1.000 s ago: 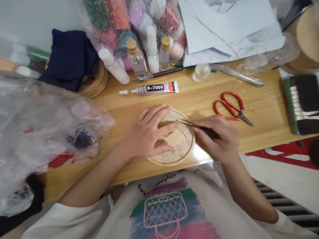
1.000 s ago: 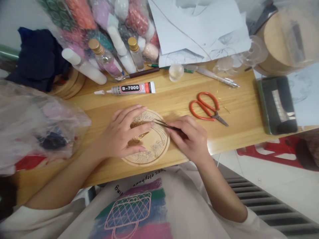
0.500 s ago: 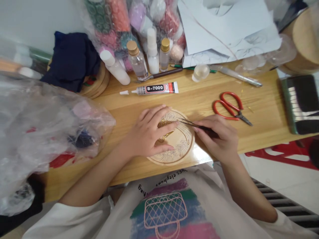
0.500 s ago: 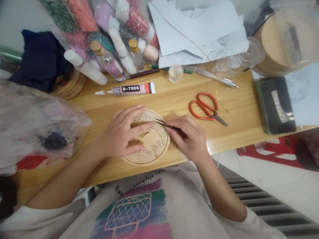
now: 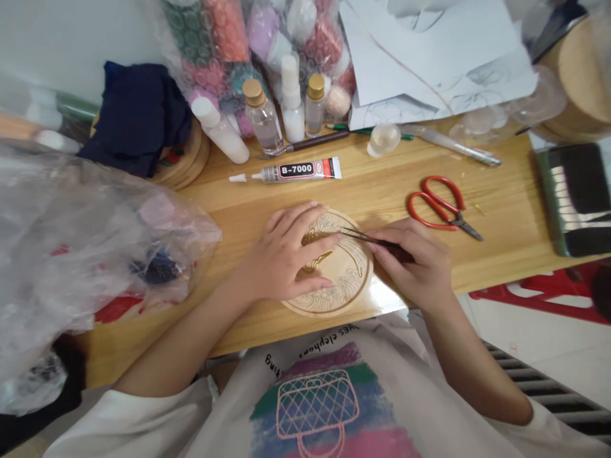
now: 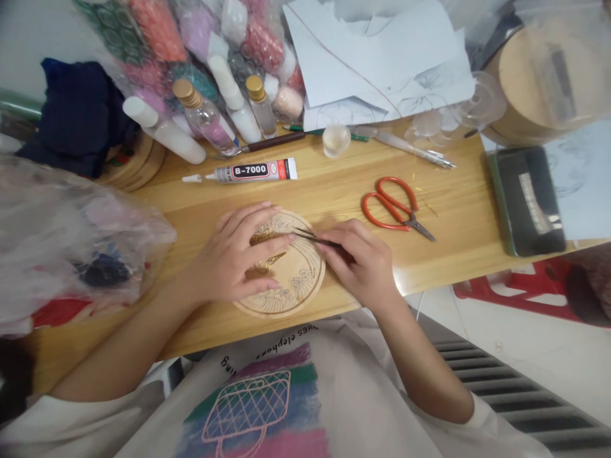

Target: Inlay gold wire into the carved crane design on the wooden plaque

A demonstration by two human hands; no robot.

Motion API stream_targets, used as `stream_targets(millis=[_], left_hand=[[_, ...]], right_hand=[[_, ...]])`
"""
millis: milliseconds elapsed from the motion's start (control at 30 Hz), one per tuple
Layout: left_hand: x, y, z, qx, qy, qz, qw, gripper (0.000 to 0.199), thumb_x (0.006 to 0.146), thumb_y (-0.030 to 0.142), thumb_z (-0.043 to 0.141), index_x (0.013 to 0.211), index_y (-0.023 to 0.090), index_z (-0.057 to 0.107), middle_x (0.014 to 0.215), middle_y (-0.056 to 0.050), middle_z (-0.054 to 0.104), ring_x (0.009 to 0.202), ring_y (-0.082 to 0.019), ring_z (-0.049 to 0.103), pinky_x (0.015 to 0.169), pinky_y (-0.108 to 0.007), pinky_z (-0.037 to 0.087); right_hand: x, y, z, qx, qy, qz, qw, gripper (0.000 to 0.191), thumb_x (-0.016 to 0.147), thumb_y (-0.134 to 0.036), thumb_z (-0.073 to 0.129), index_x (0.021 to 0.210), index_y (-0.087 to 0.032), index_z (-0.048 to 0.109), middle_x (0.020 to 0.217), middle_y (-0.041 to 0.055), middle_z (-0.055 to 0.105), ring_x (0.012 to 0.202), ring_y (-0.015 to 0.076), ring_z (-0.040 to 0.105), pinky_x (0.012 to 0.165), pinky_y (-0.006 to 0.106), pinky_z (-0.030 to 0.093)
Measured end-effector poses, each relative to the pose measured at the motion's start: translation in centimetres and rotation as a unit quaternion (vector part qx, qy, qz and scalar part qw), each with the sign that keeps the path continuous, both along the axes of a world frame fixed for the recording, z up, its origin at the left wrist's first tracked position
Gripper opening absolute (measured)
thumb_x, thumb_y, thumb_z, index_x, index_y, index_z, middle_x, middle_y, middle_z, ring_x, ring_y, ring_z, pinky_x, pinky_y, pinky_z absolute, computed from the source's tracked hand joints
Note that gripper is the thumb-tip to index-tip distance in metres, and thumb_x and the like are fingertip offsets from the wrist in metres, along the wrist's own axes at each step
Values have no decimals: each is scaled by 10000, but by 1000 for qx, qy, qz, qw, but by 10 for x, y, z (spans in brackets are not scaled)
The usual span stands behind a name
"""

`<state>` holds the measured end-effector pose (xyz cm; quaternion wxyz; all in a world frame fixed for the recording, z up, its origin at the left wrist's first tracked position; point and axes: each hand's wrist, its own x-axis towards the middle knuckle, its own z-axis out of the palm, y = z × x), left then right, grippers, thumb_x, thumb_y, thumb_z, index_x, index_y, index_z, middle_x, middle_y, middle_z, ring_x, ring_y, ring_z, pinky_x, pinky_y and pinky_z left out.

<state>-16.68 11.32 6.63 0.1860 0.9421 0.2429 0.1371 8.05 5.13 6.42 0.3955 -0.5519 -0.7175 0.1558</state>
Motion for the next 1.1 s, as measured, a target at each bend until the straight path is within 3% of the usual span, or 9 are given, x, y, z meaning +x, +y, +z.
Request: stream_targets(millis=[367, 667, 833, 1100], left_hand=[[-1, -1, 0, -9, -29, 30, 999, 644, 937, 594, 499, 1360, 110, 541, 1444, -249, 474, 1390, -393, 409, 1104, -554, 341], [-3, -2, -6, -36, -98, 138, 985, 447, 951, 418, 555, 1343, 206, 518, 1404, -151, 508, 1328, -298, 484, 1096, -497, 405], [-2, -1, -5, -13, -91, 114, 989, 412, 947, 429, 562, 1273, 178, 590, 1409, -169, 497, 1330, -321, 474, 1088, -514, 389], [2, -1, -3, 9, -40, 77, 996, 426, 945, 482, 539, 1284, 245, 641, 1483, -168, 443, 1402, -377, 379, 1105, -585, 306]], right_hand=[[0, 1, 1, 6, 5, -3, 1000, 100, 871, -202, 678, 941, -227, 745, 817, 42, 735, 700, 158, 673, 611, 299, 552], [1, 3, -1, 23, 7, 7, 1000, 103, 866, -197, 679, 941, -226, 744, 794, 32, 727, 683, 157, 671, 594, 292, 551], [-1, 3, 0, 37, 1, 17, 999, 108, 865, -167, 683, 950, -207, 736, 799, 36, 719, 689, 147, 669, 592, 274, 548], [2, 1, -3, 29, 0, 15, 999, 108, 867, -190, 681, 947, -222, 745, 816, 34, 728, 696, 151, 666, 610, 286, 544]])
